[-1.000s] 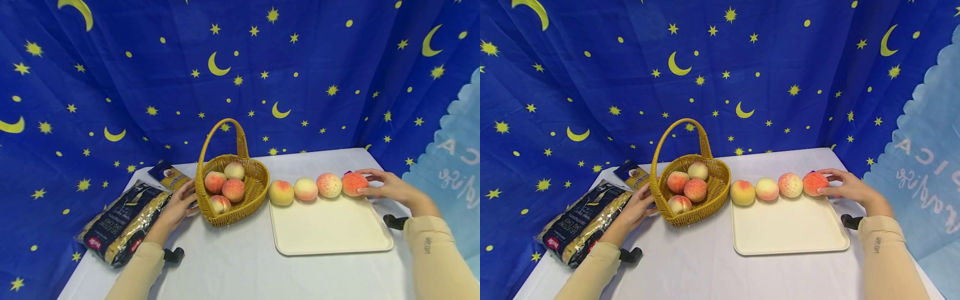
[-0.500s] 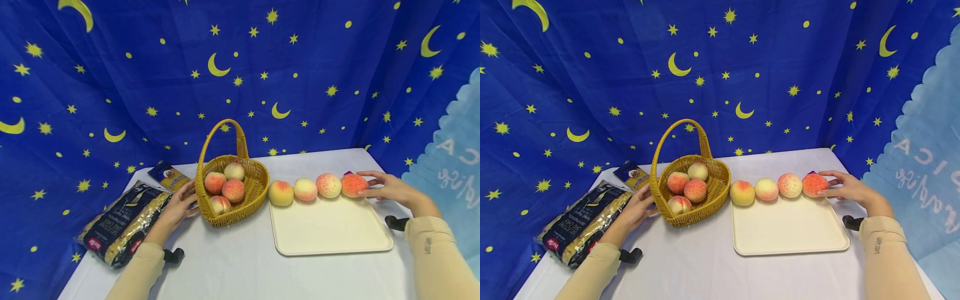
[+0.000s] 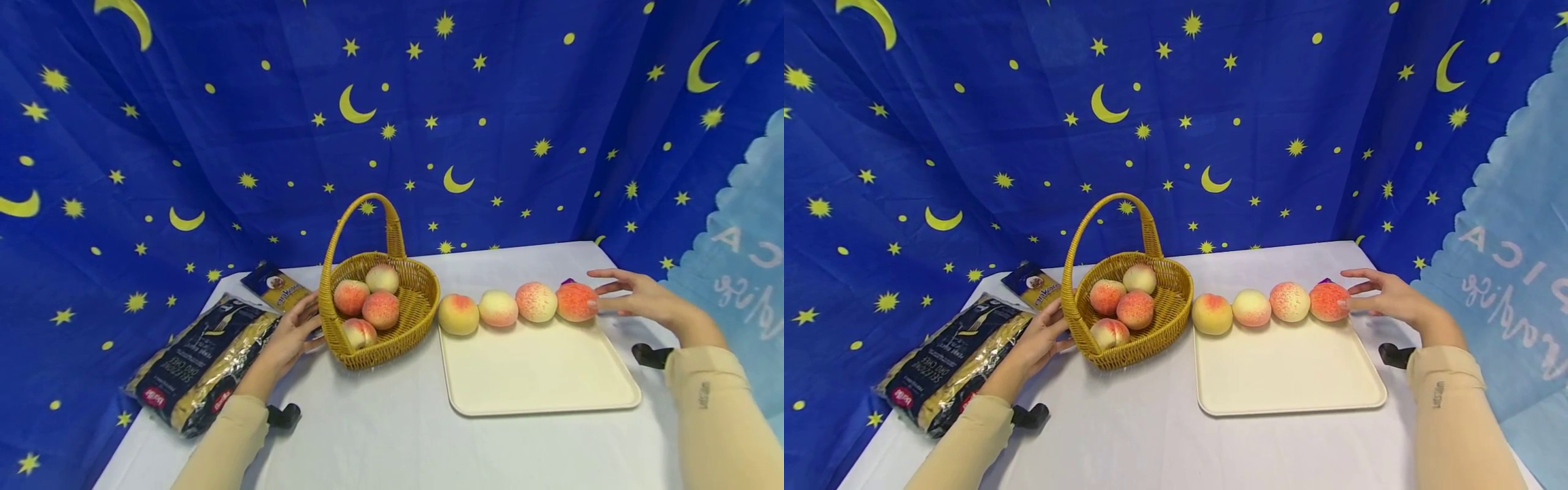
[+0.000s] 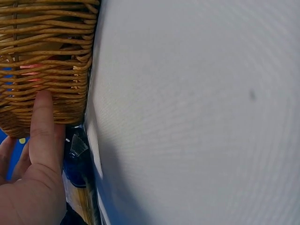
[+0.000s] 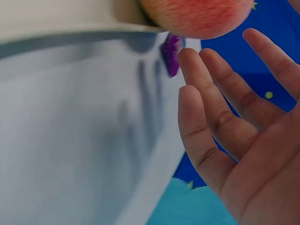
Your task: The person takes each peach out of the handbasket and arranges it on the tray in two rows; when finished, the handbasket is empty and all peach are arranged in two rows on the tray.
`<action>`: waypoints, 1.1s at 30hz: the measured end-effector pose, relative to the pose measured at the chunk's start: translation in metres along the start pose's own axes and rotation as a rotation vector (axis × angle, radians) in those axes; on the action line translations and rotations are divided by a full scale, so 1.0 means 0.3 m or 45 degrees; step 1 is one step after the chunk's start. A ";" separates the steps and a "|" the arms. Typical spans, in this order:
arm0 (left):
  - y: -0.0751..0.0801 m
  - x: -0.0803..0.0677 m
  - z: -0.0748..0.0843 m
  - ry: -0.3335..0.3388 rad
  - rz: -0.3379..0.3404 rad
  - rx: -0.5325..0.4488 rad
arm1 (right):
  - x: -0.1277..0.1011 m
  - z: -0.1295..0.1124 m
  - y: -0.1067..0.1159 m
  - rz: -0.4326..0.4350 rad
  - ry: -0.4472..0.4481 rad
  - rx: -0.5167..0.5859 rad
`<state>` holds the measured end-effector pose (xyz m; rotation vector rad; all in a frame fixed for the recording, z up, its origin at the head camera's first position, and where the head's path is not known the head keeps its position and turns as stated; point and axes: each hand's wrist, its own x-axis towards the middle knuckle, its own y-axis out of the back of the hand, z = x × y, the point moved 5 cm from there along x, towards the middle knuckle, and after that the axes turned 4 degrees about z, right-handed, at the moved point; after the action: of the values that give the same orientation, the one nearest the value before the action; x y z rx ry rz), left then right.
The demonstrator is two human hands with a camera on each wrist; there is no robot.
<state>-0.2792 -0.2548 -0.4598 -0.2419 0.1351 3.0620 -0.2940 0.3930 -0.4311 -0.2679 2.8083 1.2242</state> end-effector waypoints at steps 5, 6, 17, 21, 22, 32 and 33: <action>0.002 0.003 -0.002 0.000 -0.004 -0.018 | 0.006 -0.092 0.039 0.038 0.071 -0.046; 0.002 0.003 -0.001 -0.002 -0.005 -0.020 | 0.007 -0.119 0.046 0.044 0.092 -0.052; 0.004 0.006 -0.005 -0.006 -0.019 -0.030 | 0.048 -0.467 0.034 0.020 0.268 -0.062; 0.002 0.006 -0.002 -0.010 -0.029 -0.034 | 0.075 -0.584 -0.009 -0.035 0.319 -0.032; 0.002 0.006 -0.001 -0.010 -0.031 -0.036 | 0.083 -0.614 -0.024 -0.057 0.335 -0.026; 0.002 0.001 0.001 -0.012 -0.026 -0.035 | 0.173 -0.861 -0.199 -0.264 0.507 0.039; 0.004 0.000 0.000 -0.010 -0.023 -0.035 | 0.183 -0.880 -0.220 -0.283 0.528 0.047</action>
<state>-0.2794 -0.2559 -0.4598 -0.2311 0.0903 3.0480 -0.3335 0.1485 -0.3058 -0.8998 3.0168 1.1790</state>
